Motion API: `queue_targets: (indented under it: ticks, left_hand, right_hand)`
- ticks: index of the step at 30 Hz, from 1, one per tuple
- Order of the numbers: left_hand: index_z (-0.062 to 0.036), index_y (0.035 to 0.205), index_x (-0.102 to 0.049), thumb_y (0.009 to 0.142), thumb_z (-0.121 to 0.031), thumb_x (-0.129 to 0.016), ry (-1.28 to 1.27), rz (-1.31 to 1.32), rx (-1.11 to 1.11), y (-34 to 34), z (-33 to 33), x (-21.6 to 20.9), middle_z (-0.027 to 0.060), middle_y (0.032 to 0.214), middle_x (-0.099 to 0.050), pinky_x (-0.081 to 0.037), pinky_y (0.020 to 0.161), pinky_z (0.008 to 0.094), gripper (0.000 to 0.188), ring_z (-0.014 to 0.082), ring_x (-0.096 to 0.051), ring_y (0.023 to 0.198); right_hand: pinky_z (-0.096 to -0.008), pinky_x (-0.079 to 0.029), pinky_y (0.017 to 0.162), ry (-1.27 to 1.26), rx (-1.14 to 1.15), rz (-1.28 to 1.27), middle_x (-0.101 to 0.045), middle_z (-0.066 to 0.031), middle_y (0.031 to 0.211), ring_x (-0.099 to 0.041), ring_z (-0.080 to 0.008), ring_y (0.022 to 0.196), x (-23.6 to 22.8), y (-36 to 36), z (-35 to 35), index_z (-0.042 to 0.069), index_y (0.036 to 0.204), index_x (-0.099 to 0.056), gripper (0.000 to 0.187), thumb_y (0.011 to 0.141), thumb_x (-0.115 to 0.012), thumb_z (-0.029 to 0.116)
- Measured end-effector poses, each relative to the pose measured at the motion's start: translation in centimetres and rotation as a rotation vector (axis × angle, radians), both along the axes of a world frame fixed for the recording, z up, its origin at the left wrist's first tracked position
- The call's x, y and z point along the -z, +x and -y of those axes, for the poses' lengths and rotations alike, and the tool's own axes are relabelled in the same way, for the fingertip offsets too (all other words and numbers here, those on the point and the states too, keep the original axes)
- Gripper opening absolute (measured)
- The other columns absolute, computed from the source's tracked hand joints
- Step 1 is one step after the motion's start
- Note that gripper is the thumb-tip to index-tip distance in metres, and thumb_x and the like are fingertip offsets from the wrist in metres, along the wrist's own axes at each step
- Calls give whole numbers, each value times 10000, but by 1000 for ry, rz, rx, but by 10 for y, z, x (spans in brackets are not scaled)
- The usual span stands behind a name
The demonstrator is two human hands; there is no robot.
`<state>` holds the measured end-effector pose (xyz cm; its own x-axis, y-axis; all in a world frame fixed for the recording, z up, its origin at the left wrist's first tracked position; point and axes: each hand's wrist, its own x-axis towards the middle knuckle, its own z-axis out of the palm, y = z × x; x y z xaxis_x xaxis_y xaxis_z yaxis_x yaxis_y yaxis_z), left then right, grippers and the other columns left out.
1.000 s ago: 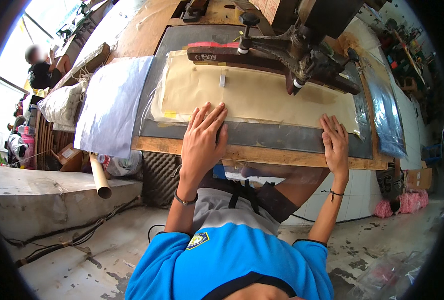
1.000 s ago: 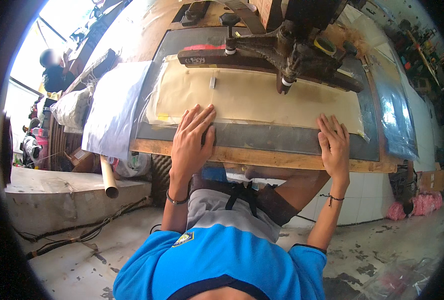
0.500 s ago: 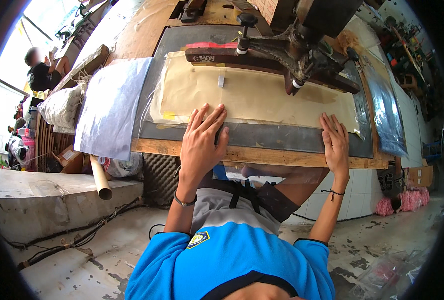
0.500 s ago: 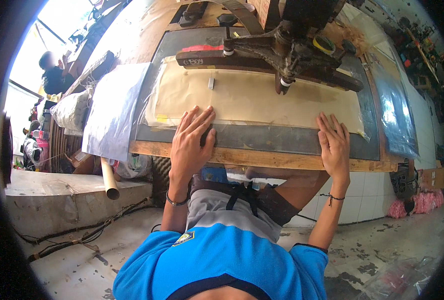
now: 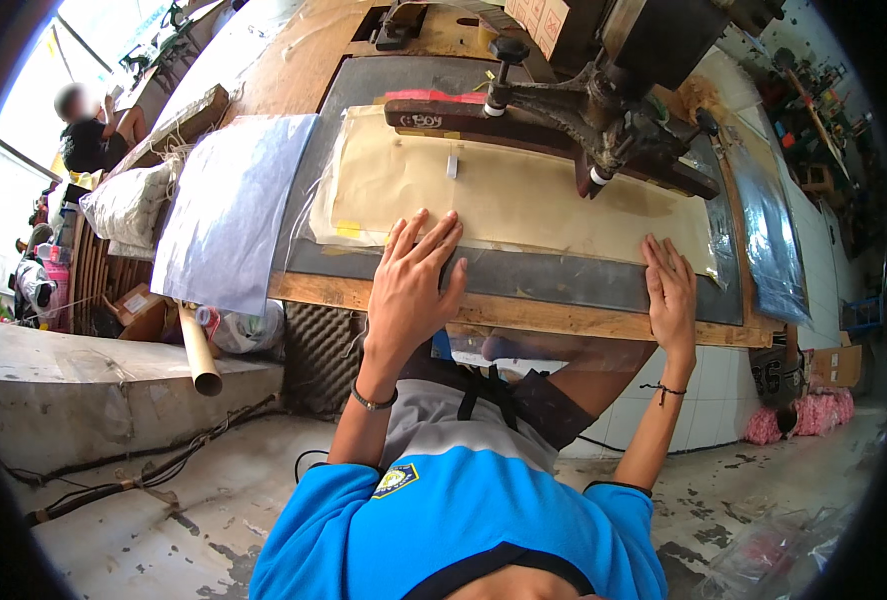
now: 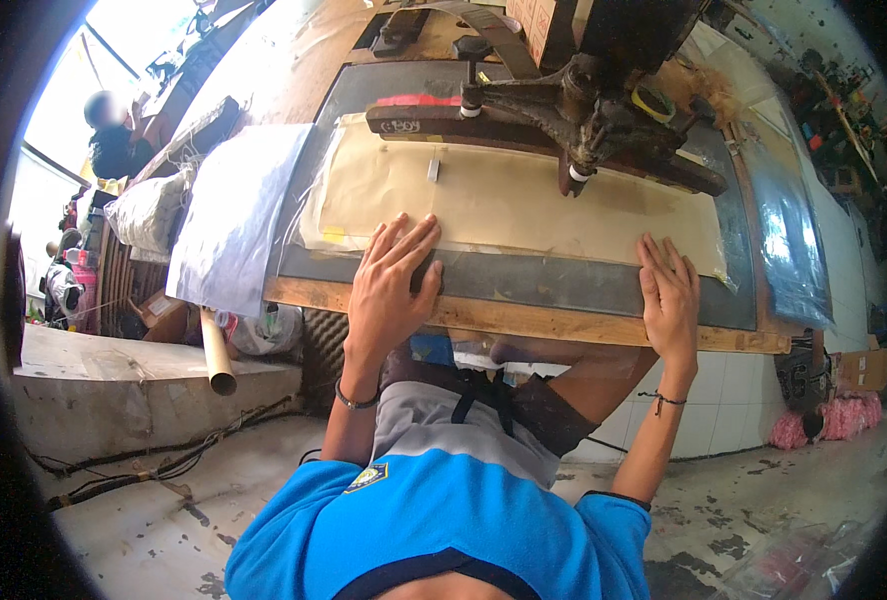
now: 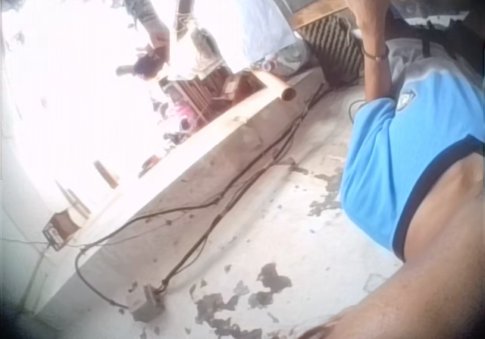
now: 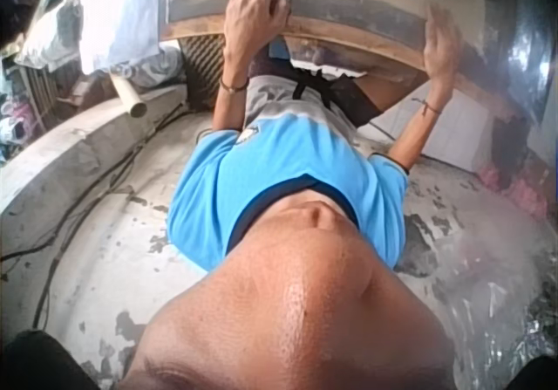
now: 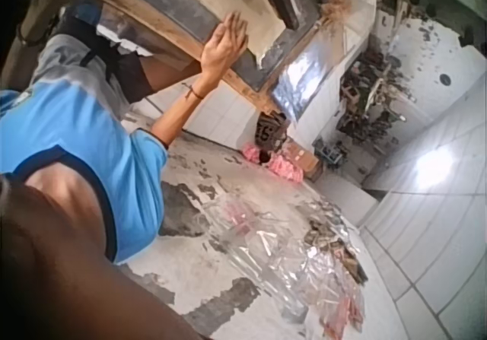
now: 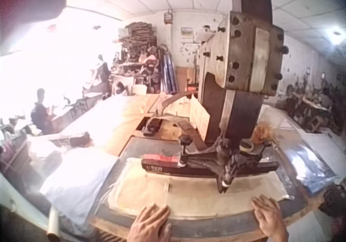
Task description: The person positions sheets of plastic under a machine press, manually aligning them and pressing down on the machine head to seal or cut the material.
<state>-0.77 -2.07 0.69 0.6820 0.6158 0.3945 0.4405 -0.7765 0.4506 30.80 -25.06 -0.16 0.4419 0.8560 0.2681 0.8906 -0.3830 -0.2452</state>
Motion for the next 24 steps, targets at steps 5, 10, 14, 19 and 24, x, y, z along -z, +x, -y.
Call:
queue_targets:
  ticks: [5,10,14,19,24]
  left_hand:
    - [-49,1368,-693,960,-184,-656,18,-1,10,-1,-1,1,82,1487,-635,-318,1272,491,431,357,-492,1456]
    - [-51,1365,-696,961,-187,-653,24,-3,13,-1,-1,1,84,1486,-635,-318,1271,491,428,358,-490,1458]
    - [-48,1359,-697,961,-178,-649,27,1,6,0,-1,2,91,1481,-638,-319,1271,492,421,359,-493,1455]
    - [-45,1355,-696,954,-155,-649,14,16,-5,1,0,3,101,1472,-642,-322,1268,494,419,361,-502,1446]
    - [-41,1357,-692,955,-146,-643,16,15,-13,2,1,2,109,1468,-643,-325,1267,496,418,363,-507,1440]
  right_hand:
    - [-510,-269,1263,13,-1,-4,-578,-11,1562,-439,-304,1510,0,-1,-2,189,1511,-599,469,1156,-371,395]
    - [-508,-270,1264,14,1,-5,-579,-11,1560,-441,-303,1510,0,-1,-1,193,1519,-591,474,1155,-370,402]
    - [-509,-274,1262,24,-4,2,-584,-16,1555,-444,-306,1506,0,-1,-1,179,1504,-605,461,1150,-393,386]
    - [-504,-283,1258,26,-10,6,-587,-14,1553,-451,-309,1500,0,-1,0,174,1491,-618,440,1144,-423,361]
    - [-500,-293,1254,21,-14,6,-583,-10,1556,-452,-308,1498,-1,-1,0,183,1496,-612,441,1144,-418,365]
